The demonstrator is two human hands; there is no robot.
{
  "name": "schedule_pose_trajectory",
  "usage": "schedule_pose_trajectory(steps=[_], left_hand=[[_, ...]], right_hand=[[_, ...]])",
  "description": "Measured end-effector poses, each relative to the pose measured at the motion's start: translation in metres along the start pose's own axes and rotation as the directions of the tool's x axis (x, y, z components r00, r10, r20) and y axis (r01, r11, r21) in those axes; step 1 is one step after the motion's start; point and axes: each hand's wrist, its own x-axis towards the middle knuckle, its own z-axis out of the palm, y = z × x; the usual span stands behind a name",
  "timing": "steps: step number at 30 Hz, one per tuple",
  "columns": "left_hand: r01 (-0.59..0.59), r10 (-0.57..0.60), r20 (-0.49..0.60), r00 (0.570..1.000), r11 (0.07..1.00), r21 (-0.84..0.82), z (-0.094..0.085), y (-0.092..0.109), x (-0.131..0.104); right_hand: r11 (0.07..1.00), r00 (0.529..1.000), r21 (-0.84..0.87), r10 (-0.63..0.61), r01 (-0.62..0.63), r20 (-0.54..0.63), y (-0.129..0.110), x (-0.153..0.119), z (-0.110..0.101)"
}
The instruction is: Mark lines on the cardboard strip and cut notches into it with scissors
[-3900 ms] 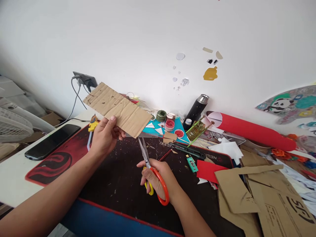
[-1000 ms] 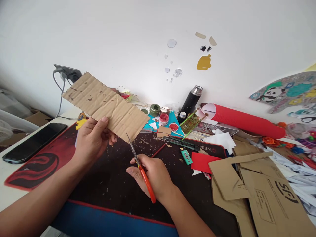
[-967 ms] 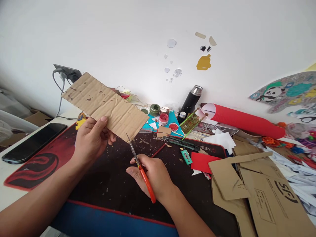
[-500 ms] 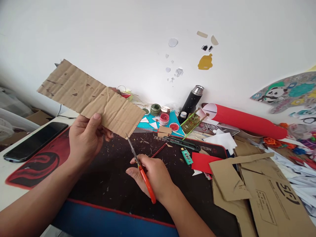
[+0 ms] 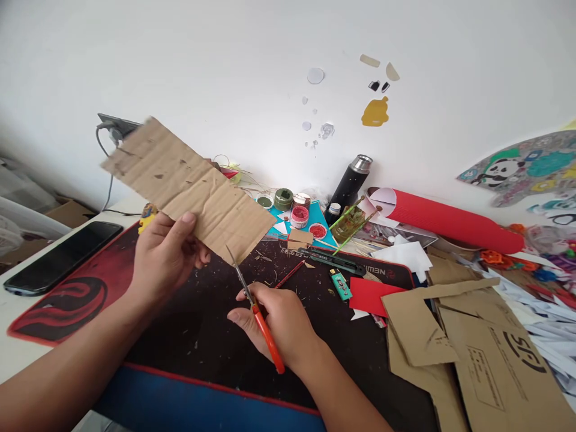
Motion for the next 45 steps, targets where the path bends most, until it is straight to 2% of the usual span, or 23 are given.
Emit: schedule_pose_trajectory(steps=[3, 8, 17, 27, 45], left_hand=[[0.068, -0.067, 0.01, 0.998, 0.997, -0.041, 0.002, -0.001, 0.004], [0.022, -0.023, 0.023, 0.999, 0.999, 0.023, 0.003, -0.001, 0.002], [0.044, -0.044, 0.011, 0.999, 0.999, 0.025, 0.001, -0.002, 0.001], [0.018, -0.018, 0.02, 1.0, 0.999, 0.032, 0.001, -0.003, 0.002], [-0.003, 0.002, 0.033, 0.999, 1.0, 0.024, 0.002, -0.006, 0.002]], right_hand=[[1.0, 1.0, -0.014, -0.023, 0.022, -0.01, -0.001, 0.0, 0.0], [0.999, 1.0, 0.015, 0.029, -0.029, -0.008, -0.001, -0.002, 0.0], [0.998, 0.998, 0.014, 0.068, -0.068, -0.008, -0.006, -0.001, -0.001], [0.994, 0.994, 0.019, 0.111, -0.111, -0.004, -0.008, -0.003, -0.001], [0.991, 0.998, -0.131, 0.03, -0.038, -0.058, -0.012, 0.0, 0.002]])
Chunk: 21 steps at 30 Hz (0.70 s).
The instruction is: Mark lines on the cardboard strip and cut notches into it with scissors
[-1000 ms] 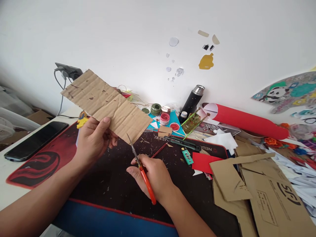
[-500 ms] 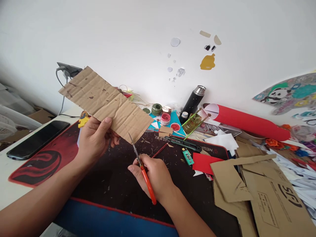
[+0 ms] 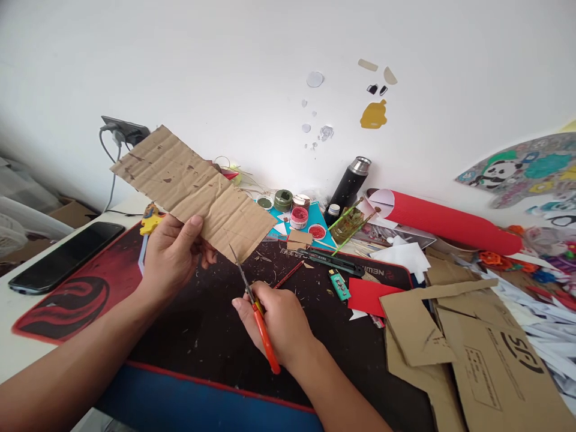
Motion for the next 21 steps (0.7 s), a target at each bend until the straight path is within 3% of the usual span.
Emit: schedule_pose_trajectory(steps=[21], left_hand=[[-0.008, 0.008, 0.004, 1.0, 1.0, 0.015, -0.0012, -0.0038, -0.0009]], right_hand=[[0.993, 0.998, -0.115, 0.004, -0.01, -0.055, 0.0021, -0.0007, 0.009]])
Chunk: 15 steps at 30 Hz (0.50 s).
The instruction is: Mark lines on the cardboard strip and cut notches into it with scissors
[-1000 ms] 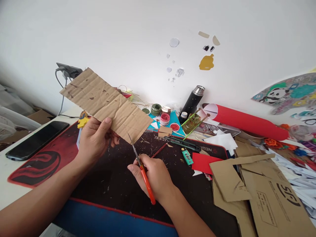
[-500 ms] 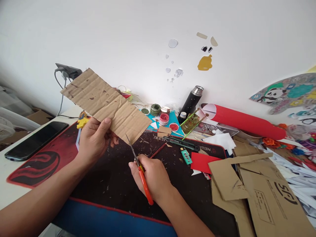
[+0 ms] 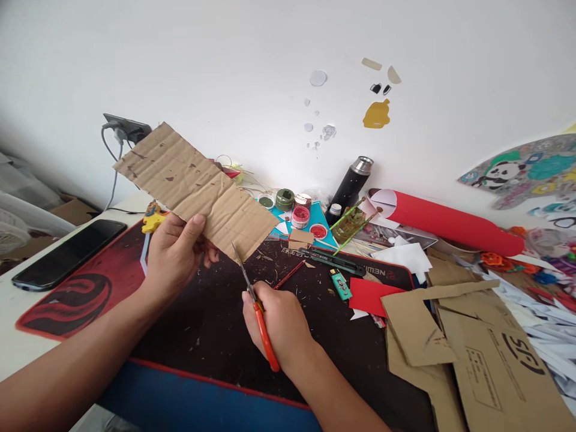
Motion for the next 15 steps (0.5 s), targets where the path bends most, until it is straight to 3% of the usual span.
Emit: schedule_pose_trajectory(steps=[15], left_hand=[[-0.003, 0.003, -0.004, 1.0, 1.0, 0.005, -0.0009, 0.0063, -0.0012]], right_hand=[[0.992, 0.999, 0.127, -0.032, 0.026, 0.042, 0.0051, -0.0001, -0.0085]])
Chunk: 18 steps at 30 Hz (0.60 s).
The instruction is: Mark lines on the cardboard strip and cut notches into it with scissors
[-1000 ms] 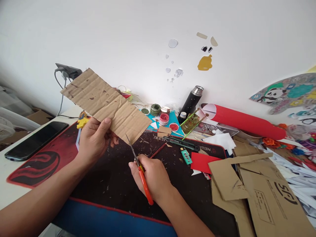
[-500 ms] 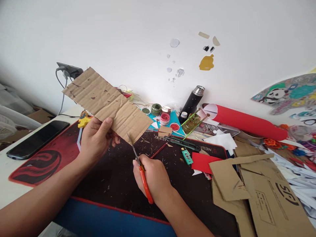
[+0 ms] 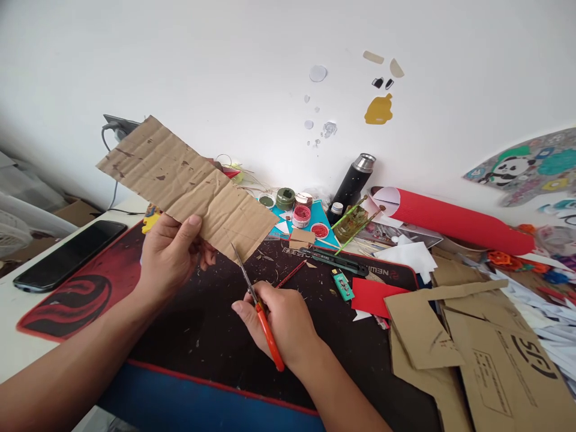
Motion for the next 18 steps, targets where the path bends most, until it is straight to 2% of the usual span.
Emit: schedule_pose_trajectory(steps=[7, 12, 18], left_hand=[[-0.045, 0.045, -0.003, 0.999, 0.998, 0.053, -0.002, 0.005, 0.001], [-0.03, 0.028, 0.025, 0.999, 0.998, 0.047, -0.003, 0.008, 0.0], [-0.035, 0.034, 0.024, 0.999, 0.998, 0.058, -0.001, 0.012, -0.001]], right_hand=[[0.999, 1.0, 0.036, -0.032, 0.031, 0.002, 0.005, -0.001, 0.001], [0.995, 0.999, 0.1, -0.015, 0.011, 0.032, 0.007, -0.002, 0.003], [0.999, 1.0, 0.031, -0.013, 0.013, 0.006, 0.003, 0.0, 0.003]])
